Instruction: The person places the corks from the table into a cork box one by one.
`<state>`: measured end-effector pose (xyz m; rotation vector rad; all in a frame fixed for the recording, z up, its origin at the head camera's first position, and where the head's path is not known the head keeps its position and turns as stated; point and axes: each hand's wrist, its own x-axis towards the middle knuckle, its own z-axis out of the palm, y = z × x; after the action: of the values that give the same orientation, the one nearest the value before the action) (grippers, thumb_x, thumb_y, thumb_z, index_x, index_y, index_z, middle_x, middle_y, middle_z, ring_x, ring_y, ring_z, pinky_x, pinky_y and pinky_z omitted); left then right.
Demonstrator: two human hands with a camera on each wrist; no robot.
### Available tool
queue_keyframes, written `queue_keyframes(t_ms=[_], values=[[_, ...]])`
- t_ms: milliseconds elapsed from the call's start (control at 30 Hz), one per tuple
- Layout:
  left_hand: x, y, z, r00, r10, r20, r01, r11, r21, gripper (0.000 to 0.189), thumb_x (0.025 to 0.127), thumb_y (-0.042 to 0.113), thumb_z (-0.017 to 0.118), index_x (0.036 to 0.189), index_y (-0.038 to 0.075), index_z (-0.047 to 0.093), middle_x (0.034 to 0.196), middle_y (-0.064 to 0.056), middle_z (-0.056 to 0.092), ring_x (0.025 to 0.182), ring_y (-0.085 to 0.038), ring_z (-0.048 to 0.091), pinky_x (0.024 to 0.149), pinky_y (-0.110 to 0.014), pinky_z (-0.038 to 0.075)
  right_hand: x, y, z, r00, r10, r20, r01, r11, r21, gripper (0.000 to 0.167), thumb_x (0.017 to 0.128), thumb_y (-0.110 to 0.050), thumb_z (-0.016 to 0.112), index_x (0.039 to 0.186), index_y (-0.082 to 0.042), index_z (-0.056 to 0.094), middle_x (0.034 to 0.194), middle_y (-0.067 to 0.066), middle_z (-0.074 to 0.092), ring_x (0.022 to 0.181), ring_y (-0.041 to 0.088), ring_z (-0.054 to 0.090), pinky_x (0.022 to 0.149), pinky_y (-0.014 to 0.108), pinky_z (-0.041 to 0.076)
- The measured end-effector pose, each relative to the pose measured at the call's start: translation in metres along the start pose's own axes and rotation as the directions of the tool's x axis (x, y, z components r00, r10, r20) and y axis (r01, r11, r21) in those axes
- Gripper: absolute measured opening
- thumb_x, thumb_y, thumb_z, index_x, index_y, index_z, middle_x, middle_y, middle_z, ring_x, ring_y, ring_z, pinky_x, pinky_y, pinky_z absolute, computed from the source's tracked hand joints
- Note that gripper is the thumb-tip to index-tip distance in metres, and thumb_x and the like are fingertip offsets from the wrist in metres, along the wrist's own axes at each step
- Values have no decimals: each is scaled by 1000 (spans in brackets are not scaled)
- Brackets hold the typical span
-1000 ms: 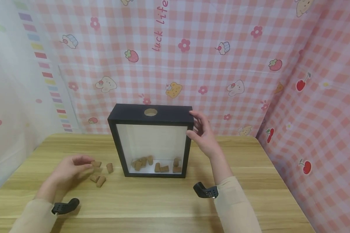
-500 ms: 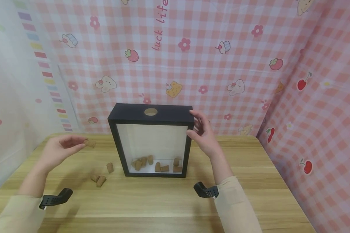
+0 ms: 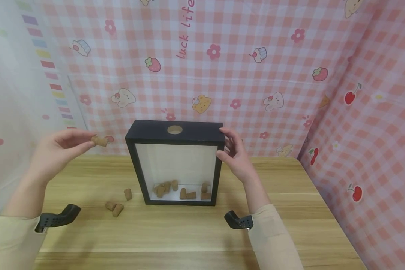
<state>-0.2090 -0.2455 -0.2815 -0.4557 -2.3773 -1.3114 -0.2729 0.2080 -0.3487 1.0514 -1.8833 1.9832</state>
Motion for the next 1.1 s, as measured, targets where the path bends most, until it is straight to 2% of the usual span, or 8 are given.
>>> queue_keyframes(t_ms=[233, 400, 500, 633, 800, 1000, 1100], values=[[17, 36, 4, 995, 88, -48, -89, 996, -31, 25, 91, 7, 72, 114, -4, 70, 98, 11, 71, 80, -4, 69, 70, -14, 54, 0, -1, 0, 1000, -1, -1, 1, 1000, -1, 52, 96, -20, 68, 141, -27, 44, 140, 1, 51, 119, 19, 48, 94, 28, 42], [26, 63, 17, 991, 109, -73, -110, 994, -20, 25, 91, 10, 74, 114, 0, 72, 97, 6, 72, 78, -5, 68, 63, -16, 54, 0, -1, 0, 1000, 1, -2, -1, 1000, 1, 52, 95, -23, 69, 141, -27, 44, 140, 1, 51, 120, 19, 48, 95, 28, 42], [32, 74, 27, 989, 131, -73, -132, 991, -11, 24, 90, 10, 74, 113, 2, 73, 100, 1, 73, 82, -4, 68, 66, -15, 53, 0, 0, 0, 1000, -1, 1, 1, 1000, 6, 53, 95, -25, 70, 141, -27, 44, 140, 1, 51, 120, 19, 48, 95, 28, 42], [40, 84, 43, 980, 195, -46, -195, 981, -9, 22, 90, 6, 73, 112, 1, 73, 105, -9, 72, 84, -5, 68, 74, -15, 54, 0, 0, 1, 1000, 3, -2, -3, 1000, 7, 52, 96, -23, 69, 141, -28, 44, 140, 1, 50, 120, 19, 48, 95, 28, 42], [47, 93, 63, 970, 243, -2, -243, 970, 4, 20, 90, 3, 72, 110, 0, 74, 105, -9, 71, 87, -13, 69, 75, -16, 54, 0, 1, 1, 1000, 5, -2, -5, 1000, 8, 51, 97, -16, 66, 141, -27, 44, 141, 1, 50, 120, 20, 48, 95, 28, 42], [57, 105, 88, 954, 296, 51, -299, 951, 76, 21, 90, 3, 73, 110, 2, 75, 106, -8, 71, 91, -16, 69, 78, -23, 56, 0, 0, 1, 1000, 5, -4, -5, 1000, 4, 54, 94, -27, 70, 141, -28, 44, 140, 1, 50, 121, 19, 47, 95, 28, 41], [62, 109, 98, 944, 318, 85, -326, 939, 107, 21, 90, 2, 72, 111, 1, 74, 108, -10, 72, 93, -19, 69, 82, -28, 57, 0, -1, 2, 1000, 12, -11, -12, 1000, -1, 54, 94, -28, 71, 141, -29, 44, 141, 0, 50, 123, 20, 46, 96, 28, 41]])
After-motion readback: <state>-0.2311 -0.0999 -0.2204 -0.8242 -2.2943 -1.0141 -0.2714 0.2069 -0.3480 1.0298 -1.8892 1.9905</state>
